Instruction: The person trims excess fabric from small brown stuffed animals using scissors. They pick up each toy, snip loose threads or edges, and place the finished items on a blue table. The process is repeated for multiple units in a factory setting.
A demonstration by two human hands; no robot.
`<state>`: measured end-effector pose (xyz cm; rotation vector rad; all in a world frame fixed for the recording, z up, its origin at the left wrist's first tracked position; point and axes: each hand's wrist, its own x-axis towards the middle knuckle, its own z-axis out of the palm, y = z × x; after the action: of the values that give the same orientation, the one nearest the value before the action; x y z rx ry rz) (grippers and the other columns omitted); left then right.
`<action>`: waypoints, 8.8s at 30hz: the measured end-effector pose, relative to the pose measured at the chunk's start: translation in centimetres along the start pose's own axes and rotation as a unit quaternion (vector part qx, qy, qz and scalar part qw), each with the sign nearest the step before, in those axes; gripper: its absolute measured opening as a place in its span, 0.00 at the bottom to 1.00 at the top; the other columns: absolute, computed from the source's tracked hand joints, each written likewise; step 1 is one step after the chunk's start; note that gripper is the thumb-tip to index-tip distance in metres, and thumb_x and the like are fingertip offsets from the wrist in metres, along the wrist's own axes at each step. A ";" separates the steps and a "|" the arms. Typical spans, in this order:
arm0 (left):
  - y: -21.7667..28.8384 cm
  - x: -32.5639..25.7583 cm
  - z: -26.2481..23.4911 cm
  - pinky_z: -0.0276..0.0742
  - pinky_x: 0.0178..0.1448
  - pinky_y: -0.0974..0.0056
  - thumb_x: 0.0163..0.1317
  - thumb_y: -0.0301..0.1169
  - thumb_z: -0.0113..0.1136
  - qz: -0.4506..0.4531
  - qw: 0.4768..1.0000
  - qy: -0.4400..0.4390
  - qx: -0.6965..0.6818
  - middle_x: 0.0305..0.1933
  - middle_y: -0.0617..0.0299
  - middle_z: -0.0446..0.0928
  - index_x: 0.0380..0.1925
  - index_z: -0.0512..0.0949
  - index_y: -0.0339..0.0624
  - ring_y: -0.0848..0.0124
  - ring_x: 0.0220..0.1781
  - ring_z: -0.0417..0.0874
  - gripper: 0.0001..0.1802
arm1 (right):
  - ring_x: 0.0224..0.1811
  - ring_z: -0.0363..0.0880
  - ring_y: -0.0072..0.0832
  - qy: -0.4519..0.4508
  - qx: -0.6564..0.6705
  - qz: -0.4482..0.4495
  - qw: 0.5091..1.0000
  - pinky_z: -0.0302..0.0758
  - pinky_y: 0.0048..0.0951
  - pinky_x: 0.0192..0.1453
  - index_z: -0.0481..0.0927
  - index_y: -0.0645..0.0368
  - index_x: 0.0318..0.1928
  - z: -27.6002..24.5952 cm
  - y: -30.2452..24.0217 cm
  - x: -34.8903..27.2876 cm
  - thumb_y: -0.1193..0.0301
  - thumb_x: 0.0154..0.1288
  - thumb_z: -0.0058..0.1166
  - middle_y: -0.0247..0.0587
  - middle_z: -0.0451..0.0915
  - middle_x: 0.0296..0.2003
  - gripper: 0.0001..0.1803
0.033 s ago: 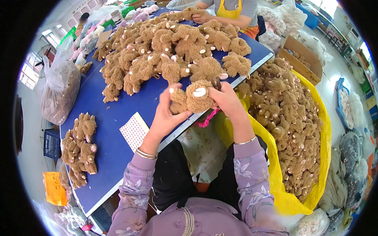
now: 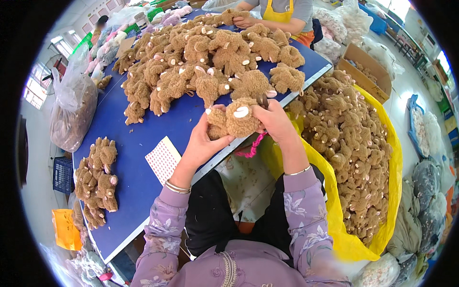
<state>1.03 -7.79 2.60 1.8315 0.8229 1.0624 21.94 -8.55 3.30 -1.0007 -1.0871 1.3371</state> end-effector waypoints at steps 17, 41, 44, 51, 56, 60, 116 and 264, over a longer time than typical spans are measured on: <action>-1.9 -0.7 -0.4 0.76 0.54 0.68 0.63 0.25 0.57 -0.168 0.926 -0.062 -0.332 0.49 0.60 0.79 0.52 0.73 0.34 0.74 0.48 0.80 0.17 | 0.36 0.75 0.18 0.075 -0.045 -0.077 0.993 0.73 0.24 0.42 0.79 0.66 0.43 2.5 2.0 1.1 0.67 0.61 0.59 0.33 0.80 0.35 0.15; -2.9 0.4 0.0 0.74 0.42 0.72 0.68 0.34 0.55 -0.172 0.925 0.070 -0.333 0.39 0.65 0.79 0.43 0.77 0.36 0.80 0.38 0.77 0.12 | 0.26 0.69 0.24 -0.022 -0.299 -0.134 0.945 0.69 0.25 0.32 0.72 0.63 0.29 5.0 -0.2 -1.9 0.73 0.53 0.63 0.37 0.72 0.26 0.11; -3.0 0.3 -0.3 0.73 0.41 0.73 0.69 0.35 0.53 -0.171 0.932 0.082 -0.309 0.35 0.67 0.78 0.39 0.77 0.38 0.82 0.36 0.76 0.11 | 0.24 0.59 0.13 0.013 -0.263 -0.096 0.960 0.60 0.20 0.27 0.70 0.60 0.27 5.1 0.1 -1.8 0.73 0.54 0.64 0.25 0.67 0.24 0.12; -1.7 0.5 0.4 0.74 0.41 0.72 0.65 0.35 0.59 -0.141 0.951 0.152 -0.228 0.34 0.66 0.77 0.39 0.75 0.37 0.80 0.34 0.76 0.11 | 0.24 0.66 0.18 0.034 -0.302 -0.098 0.947 0.68 0.23 0.30 0.73 0.63 0.31 5.4 0.4 -1.8 0.70 0.56 0.64 0.33 0.72 0.23 0.12; -2.3 0.5 0.0 0.75 0.40 0.71 0.62 0.32 0.61 -0.158 0.943 0.150 -0.252 0.35 0.64 0.78 0.41 0.74 0.37 0.78 0.35 0.77 0.12 | 0.25 0.62 0.12 0.005 -0.273 -0.104 0.956 0.62 0.19 0.28 0.74 0.62 0.29 5.6 0.5 -1.9 0.73 0.60 0.59 0.24 0.69 0.22 0.09; -2.6 0.4 -0.2 0.74 0.39 0.71 0.63 0.29 0.59 -0.174 0.932 0.150 -0.281 0.35 0.64 0.77 0.40 0.74 0.38 0.78 0.34 0.77 0.09 | 0.25 0.66 0.12 -0.016 -0.182 -0.102 0.978 0.65 0.20 0.29 0.76 0.64 0.30 4.9 1.5 -1.4 0.73 0.64 0.55 0.26 0.74 0.25 0.07; -2.7 0.6 -0.2 0.75 0.40 0.69 0.64 0.30 0.58 -0.181 0.912 0.211 -0.302 0.36 0.63 0.76 0.40 0.71 0.40 0.76 0.37 0.78 0.08 | 0.25 0.61 0.13 0.093 -0.116 -0.119 0.982 0.60 0.20 0.28 0.71 0.60 0.30 3.9 1.3 -1.4 0.66 0.60 0.61 0.25 0.67 0.23 0.14; 2.4 -16.3 -8.5 0.65 0.58 0.54 0.35 0.27 0.66 0.038 0.959 -0.140 0.245 0.61 0.58 0.74 0.23 0.73 0.38 0.57 0.64 0.70 0.13 | 0.23 0.62 0.11 -0.053 -0.306 -0.047 0.949 0.60 0.15 0.27 0.81 0.64 0.39 11.9 7.2 -10.6 0.82 0.56 0.60 0.28 0.74 0.30 0.08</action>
<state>-13.21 -19.58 1.64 2.3793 0.9007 0.6524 9.29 -19.71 -1.28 -1.3094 -1.6671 0.9963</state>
